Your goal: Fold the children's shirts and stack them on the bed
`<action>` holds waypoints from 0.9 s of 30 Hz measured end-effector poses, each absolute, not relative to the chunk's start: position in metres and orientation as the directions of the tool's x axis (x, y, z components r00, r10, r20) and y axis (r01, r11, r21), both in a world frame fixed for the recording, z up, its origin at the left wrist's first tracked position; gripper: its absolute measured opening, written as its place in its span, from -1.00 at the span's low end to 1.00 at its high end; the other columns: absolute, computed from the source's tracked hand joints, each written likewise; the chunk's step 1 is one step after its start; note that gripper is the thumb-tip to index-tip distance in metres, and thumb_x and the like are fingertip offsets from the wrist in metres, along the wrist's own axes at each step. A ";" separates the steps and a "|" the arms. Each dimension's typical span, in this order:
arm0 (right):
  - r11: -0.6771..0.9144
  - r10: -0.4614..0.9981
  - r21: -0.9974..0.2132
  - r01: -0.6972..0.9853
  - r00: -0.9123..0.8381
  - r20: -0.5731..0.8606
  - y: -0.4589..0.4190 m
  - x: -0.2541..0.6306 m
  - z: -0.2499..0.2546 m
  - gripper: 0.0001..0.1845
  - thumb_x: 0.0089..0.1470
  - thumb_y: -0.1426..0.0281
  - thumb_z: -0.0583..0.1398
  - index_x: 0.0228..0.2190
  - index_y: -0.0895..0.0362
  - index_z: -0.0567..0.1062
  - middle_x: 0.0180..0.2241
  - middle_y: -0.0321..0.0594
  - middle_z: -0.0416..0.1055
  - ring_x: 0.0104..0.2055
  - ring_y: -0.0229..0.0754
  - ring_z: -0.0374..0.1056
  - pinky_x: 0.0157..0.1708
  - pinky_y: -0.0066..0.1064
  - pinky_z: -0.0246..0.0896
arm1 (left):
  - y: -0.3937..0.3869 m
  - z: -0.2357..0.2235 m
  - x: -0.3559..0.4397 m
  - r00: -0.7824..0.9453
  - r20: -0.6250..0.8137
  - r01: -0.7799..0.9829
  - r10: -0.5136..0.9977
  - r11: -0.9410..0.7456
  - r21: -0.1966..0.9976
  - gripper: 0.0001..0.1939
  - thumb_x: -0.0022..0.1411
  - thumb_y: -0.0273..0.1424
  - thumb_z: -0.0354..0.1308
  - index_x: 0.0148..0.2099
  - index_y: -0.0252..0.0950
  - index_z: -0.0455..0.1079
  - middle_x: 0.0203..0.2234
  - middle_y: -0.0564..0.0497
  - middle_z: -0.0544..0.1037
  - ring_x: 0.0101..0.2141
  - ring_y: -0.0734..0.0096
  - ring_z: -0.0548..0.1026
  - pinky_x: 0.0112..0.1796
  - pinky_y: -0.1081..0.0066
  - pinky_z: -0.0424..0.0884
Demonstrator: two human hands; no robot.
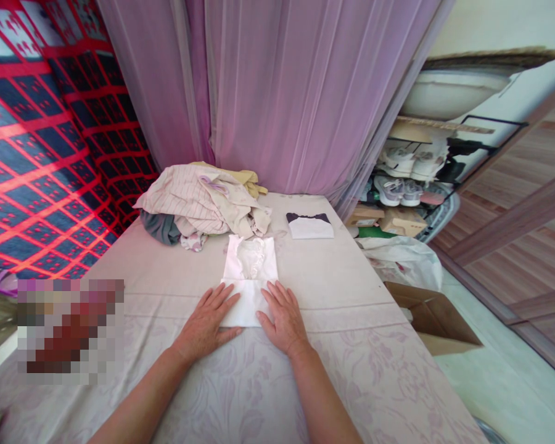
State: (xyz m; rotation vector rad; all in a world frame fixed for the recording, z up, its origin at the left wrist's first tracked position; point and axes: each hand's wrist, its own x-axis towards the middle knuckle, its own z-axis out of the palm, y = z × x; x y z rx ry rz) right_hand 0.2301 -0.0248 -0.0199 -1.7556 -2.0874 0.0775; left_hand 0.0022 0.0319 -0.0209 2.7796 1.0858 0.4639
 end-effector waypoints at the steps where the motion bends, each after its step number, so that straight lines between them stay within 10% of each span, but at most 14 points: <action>1: 0.225 0.950 -0.301 0.927 -0.140 0.280 -0.027 0.230 -0.019 -0.50 0.14 0.25 0.05 0.10 0.12 0.32 0.19 -0.09 0.18 0.27 -0.02 -0.03 0.21 -0.02 -0.15 | 0.031 -0.019 0.002 0.690 0.246 0.640 0.681 -0.732 0.233 -0.32 0.13 -0.02 0.11 0.23 -0.21 0.16 0.23 -0.16 0.18 0.24 0.06 0.06 0.16 0.01 0.06; 12: 0.275 0.958 -0.335 0.901 -0.227 0.178 -0.041 0.227 -0.013 -0.44 0.03 0.23 0.17 0.07 0.12 0.35 0.16 -0.11 0.22 0.25 -0.01 0.02 0.22 -0.03 -0.17 | 0.026 -0.010 0.003 0.676 0.283 0.595 0.680 -0.731 0.335 -0.82 0.14 -0.24 0.20 -0.25 -0.20 0.38 0.02 -0.03 0.46 0.13 0.16 0.28 0.14 0.05 0.15; 27: 0.317 0.932 -0.246 0.916 -0.253 0.259 -0.039 0.226 -0.020 -0.49 0.06 0.39 0.10 0.08 0.11 0.34 0.14 -0.12 0.25 0.23 -0.03 0.04 0.21 -0.02 -0.14 | 0.030 -0.014 0.005 0.639 0.325 0.592 0.697 -0.716 0.371 -0.81 0.26 -0.27 0.07 -0.31 -0.25 0.39 -0.09 -0.04 0.54 0.00 0.21 0.42 0.04 0.14 0.32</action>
